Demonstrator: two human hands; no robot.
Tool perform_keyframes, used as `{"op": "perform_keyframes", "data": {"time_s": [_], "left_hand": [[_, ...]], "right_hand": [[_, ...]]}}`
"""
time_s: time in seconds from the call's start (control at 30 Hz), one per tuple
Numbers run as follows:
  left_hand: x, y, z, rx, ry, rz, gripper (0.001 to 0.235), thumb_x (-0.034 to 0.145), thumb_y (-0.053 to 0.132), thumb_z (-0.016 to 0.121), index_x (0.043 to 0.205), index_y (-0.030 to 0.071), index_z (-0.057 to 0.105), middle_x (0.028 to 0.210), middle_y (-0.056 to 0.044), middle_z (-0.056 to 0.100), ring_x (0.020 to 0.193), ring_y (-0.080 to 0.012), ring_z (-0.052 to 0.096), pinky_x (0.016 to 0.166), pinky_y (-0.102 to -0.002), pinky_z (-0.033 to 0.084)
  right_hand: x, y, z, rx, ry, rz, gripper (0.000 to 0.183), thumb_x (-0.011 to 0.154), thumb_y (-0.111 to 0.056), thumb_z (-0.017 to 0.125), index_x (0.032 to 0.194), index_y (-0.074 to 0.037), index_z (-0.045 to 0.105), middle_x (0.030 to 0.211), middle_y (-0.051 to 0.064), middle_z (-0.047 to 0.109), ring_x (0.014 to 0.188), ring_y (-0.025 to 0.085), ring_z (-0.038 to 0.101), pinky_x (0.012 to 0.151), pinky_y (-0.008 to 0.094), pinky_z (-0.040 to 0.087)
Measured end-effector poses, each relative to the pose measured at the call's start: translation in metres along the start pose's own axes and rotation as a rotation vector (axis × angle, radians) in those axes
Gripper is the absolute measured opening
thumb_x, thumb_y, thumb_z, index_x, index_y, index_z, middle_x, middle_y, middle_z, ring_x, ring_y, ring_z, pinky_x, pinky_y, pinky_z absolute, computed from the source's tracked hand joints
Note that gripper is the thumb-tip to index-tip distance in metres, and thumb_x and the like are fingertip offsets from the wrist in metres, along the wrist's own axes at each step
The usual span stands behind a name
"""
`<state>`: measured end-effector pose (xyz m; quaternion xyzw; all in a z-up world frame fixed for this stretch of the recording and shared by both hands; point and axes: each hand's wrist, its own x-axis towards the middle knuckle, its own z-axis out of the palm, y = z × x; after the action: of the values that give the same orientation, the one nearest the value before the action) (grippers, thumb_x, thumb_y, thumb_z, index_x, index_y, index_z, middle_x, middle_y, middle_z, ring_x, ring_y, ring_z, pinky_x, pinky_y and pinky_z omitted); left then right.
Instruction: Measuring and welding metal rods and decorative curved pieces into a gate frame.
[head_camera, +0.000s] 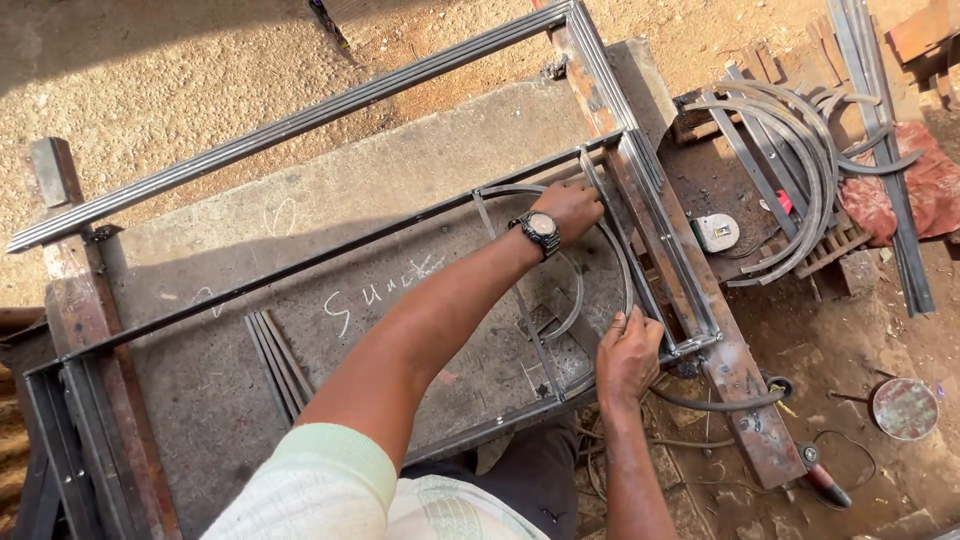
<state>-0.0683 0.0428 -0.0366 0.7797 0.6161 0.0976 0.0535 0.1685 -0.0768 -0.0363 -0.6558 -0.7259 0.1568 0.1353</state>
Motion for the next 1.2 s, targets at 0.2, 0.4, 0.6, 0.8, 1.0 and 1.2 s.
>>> {"op": "perform_keyframes", "data": {"time_s": [0.2, 0.4, 0.6, 0.8, 1.0, 1.2], "left_hand": [[-0.002, 0.004, -0.013, 0.02, -0.123, -0.043, 0.012, 0.089, 0.01, 0.064, 0.095, 0.008, 0.074, 0.104, -0.012, 0.07, 0.102, -0.0294, 0.069, 0.081, -0.044, 0.058], [-0.001, -0.002, -0.011, 0.029, -0.096, -0.012, 0.013, 0.088, 0.01, 0.064, 0.096, 0.008, 0.074, 0.105, -0.012, 0.07, 0.102, -0.0298, 0.069, 0.083, -0.044, 0.058], [0.002, -0.004, -0.007, -0.022, -0.103, 0.025, 0.012, 0.09, 0.009, 0.062, 0.095, 0.008, 0.073, 0.102, -0.013, 0.07, 0.101, -0.032, 0.068, 0.08, -0.047, 0.057], [0.004, -0.006, -0.01, -0.013, -0.103, 0.028, 0.011, 0.09, 0.01, 0.062, 0.093, 0.006, 0.072, 0.101, -0.015, 0.069, 0.098, -0.0314, 0.068, 0.078, -0.045, 0.057], [0.011, -0.015, -0.004, 0.01, -0.099, 0.033, 0.011, 0.09, 0.011, 0.062, 0.09, 0.009, 0.072, 0.097, -0.014, 0.069, 0.097, -0.0303, 0.069, 0.079, -0.045, 0.058], [0.013, -0.009, 0.011, 0.09, -0.268, -0.026, 0.01, 0.095, 0.014, 0.064, 0.098, 0.008, 0.072, 0.091, -0.014, 0.069, 0.083, -0.024, 0.07, 0.069, -0.04, 0.06]], "right_hand": [[-0.001, 0.008, 0.009, -0.022, -0.014, 0.015, 0.034, 0.107, -0.024, 0.059, 0.13, 0.0, 0.066, 0.107, 0.01, 0.057, 0.067, 0.015, 0.06, 0.055, 0.028, 0.055], [-0.001, 0.001, 0.007, 0.006, -0.008, 0.03, 0.034, 0.107, -0.024, 0.059, 0.131, -0.001, 0.066, 0.109, 0.01, 0.057, 0.068, 0.015, 0.061, 0.056, 0.029, 0.055], [-0.004, -0.002, 0.0, -0.049, 0.176, -0.074, 0.032, 0.106, -0.024, 0.062, 0.129, -0.001, 0.067, 0.108, 0.011, 0.058, 0.078, 0.025, 0.065, 0.062, 0.04, 0.055], [-0.002, 0.002, 0.01, 0.036, 0.097, 0.033, 0.036, 0.105, -0.025, 0.062, 0.131, -0.001, 0.066, 0.109, 0.009, 0.059, 0.074, 0.02, 0.065, 0.058, 0.036, 0.055], [0.006, 0.001, 0.011, 0.045, 0.042, 0.091, 0.038, 0.104, -0.028, 0.062, 0.131, -0.002, 0.066, 0.107, 0.006, 0.059, 0.073, 0.016, 0.062, 0.059, 0.032, 0.056], [0.005, 0.01, -0.03, 0.176, -0.154, 0.01, 0.057, 0.097, -0.03, 0.071, 0.139, 0.006, 0.057, 0.106, 0.013, 0.054, 0.086, 0.021, 0.058, 0.071, 0.035, 0.055]]}}
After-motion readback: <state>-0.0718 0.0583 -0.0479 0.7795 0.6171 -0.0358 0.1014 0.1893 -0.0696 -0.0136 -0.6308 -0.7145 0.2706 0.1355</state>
